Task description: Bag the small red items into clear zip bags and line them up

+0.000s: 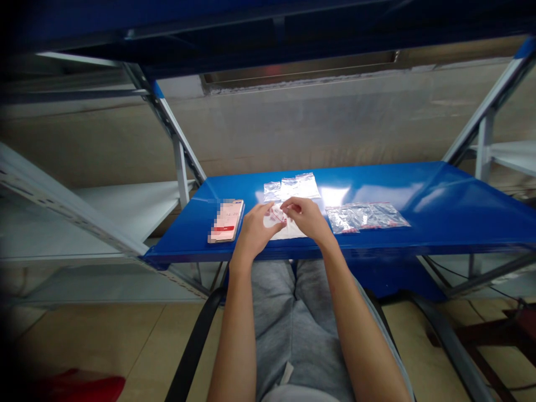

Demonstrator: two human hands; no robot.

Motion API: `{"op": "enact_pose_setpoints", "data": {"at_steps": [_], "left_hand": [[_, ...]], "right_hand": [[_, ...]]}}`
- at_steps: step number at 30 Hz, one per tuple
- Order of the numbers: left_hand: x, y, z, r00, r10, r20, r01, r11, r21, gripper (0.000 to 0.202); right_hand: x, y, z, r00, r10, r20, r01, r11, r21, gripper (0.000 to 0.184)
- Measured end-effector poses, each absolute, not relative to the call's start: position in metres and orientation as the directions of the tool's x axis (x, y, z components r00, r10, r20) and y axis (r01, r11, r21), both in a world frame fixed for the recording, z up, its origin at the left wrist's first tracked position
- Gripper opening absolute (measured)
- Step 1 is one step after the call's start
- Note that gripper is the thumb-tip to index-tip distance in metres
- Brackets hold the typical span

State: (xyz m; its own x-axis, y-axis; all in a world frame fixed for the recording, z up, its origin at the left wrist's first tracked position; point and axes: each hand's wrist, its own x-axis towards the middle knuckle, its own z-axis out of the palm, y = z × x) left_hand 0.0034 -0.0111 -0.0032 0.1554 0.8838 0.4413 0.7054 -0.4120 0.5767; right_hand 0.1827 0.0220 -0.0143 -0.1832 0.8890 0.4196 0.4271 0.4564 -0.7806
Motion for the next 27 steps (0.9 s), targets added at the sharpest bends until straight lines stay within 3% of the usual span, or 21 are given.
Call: {"op": "enact_pose_setpoints", "data": {"at_steps": [7,17,23,27], "left_hand": [[0.004,-0.011,-0.005,0.157,0.882,0.444,0.725,-0.409,0.555,0.056],[0.004,-0.012,-0.003,0.16,0.885,0.438,0.716,-0.409,0.566,0.055],[0.004,-0.011,-0.004,0.17,0.884,0.436,0.712,-0.416,0.565,0.054],[0.006,-0.012,-0.001,0.183,0.878,0.443,0.689,-0.436,0.579,0.054]], "right_hand": [[0.204,0.026,-0.029,0.011,0.908,0.419,0.74,0.274,-0.614,0.016],[0.201,0.032,-0.05,-0.01,0.923,0.385,0.876,0.194,-0.442,0.014],[0.203,0.029,-0.039,0.001,0.923,0.385,0.805,0.228,-0.547,0.011],[0.198,0.017,-0.018,-0.032,0.902,0.431,0.589,0.366,-0.72,0.013]]}}
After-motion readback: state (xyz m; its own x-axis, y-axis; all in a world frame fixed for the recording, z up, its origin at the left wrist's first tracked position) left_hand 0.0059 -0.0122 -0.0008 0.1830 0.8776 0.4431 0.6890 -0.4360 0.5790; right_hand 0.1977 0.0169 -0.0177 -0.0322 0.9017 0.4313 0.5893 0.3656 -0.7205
